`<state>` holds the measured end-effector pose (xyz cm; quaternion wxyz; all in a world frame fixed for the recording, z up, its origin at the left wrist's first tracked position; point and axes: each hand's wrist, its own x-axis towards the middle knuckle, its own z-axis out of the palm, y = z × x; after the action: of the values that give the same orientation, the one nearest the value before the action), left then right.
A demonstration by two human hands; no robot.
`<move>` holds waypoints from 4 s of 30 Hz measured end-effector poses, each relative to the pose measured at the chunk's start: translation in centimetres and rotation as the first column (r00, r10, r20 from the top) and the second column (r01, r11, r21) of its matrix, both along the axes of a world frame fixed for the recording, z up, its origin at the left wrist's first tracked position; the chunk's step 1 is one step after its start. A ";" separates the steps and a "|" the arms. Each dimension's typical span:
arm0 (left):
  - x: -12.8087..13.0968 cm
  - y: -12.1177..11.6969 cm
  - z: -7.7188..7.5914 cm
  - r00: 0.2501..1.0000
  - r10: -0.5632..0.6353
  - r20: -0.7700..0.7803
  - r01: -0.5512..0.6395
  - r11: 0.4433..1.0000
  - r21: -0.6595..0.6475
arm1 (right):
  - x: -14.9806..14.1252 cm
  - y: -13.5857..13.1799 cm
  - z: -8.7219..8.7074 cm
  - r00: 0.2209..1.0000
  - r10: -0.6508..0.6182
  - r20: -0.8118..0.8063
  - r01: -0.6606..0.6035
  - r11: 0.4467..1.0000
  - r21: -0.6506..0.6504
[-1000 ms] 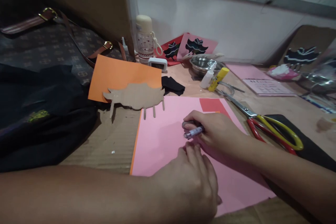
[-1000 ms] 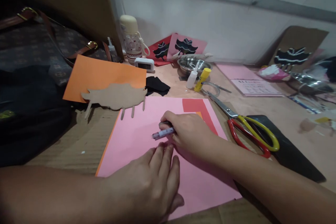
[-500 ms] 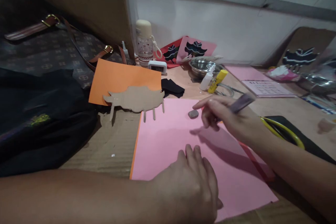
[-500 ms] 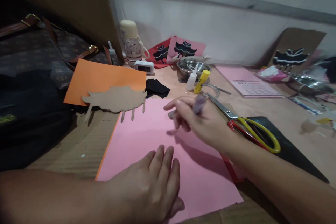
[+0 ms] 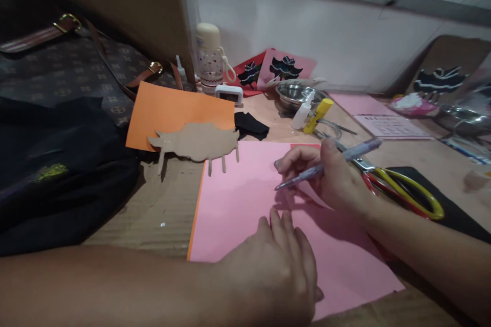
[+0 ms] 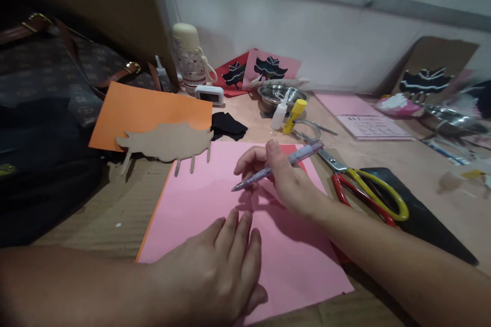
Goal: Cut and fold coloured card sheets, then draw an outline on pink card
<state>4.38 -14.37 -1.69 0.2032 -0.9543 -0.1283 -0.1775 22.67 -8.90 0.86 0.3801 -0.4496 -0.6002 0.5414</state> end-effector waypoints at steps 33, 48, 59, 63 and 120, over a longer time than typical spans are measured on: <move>0.1 0.1 -0.2 0.998 0.035 0.051 -0.038 0.998 0.058 | -1.9 -0.4 -2.6 0.981 -0.189 -0.042 0.183 0.976 -0.114; 0.1 -0.1 -0.3 0.999 0.042 0.030 -0.043 0.997 0.056 | -2.0 -0.5 -3.2 0.979 -0.190 0.076 0.195 0.979 -0.059; -0.1 -0.1 -0.2 0.999 0.039 0.017 -0.040 0.998 0.049 | -1.9 -0.5 -3.2 0.979 -0.177 0.101 0.184 0.981 -0.066; 0.0 -0.2 -0.2 0.999 0.042 0.022 -0.043 0.998 0.043 | -1.9 -0.4 -3.1 0.977 -0.171 0.126 0.178 0.983 -0.046; 0.1 0.1 -0.5 0.999 0.030 0.044 -0.033 0.997 0.064 | -0.9 0.0 -0.5 0.948 -0.293 0.123 0.267 0.944 0.191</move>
<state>4.44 -14.28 -2.19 0.2340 -0.9411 -0.1419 -0.1987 21.73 -8.89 0.37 0.4446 -0.5355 -0.6013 0.3925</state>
